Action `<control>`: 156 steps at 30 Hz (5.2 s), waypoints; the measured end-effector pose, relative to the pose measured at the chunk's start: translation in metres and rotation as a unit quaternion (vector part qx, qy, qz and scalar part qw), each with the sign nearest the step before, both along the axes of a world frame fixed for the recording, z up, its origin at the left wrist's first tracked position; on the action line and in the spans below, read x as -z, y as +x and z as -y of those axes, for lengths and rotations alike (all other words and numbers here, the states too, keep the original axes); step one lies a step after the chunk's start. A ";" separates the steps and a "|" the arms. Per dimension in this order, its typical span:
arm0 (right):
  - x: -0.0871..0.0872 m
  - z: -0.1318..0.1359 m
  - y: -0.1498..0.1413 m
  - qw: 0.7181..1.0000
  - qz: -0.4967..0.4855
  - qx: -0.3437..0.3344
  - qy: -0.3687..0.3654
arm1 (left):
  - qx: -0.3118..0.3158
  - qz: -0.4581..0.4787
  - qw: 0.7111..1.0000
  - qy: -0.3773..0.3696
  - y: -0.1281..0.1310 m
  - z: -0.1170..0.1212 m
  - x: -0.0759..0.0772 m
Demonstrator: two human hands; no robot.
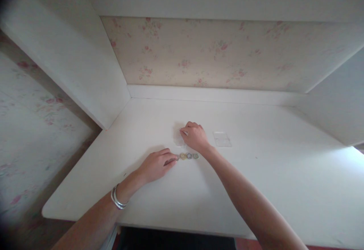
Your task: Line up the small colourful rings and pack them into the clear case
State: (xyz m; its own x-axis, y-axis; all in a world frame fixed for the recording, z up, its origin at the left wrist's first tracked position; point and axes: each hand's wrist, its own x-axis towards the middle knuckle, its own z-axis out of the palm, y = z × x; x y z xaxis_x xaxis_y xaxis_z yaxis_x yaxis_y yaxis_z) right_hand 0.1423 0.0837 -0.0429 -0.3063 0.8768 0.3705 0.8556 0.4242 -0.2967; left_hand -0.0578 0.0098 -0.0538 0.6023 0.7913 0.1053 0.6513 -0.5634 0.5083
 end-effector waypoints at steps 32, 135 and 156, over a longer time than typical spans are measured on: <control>0.012 0.087 0.023 0.994 -0.077 -0.073 -0.017 | -0.048 0.110 0.991 -0.055 0.005 -0.010 0.003; 0.012 0.087 0.027 0.988 -0.156 -0.016 -0.013 | -0.138 0.099 0.979 0.116 0.046 -0.085 -0.009; 0.001 0.100 0.001 0.991 0.024 -0.123 -0.037 | -0.165 0.116 0.979 0.039 -0.011 -0.036 0.003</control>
State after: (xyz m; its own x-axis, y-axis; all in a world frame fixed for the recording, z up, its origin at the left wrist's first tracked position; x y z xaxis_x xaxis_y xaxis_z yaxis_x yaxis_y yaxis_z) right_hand 0.1435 -0.0165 -0.0435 -0.5292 0.7982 0.2877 0.7430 0.5997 -0.2971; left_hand -0.0685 0.0462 -0.0567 0.2687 0.9225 0.2770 0.6769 -0.3855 0.6271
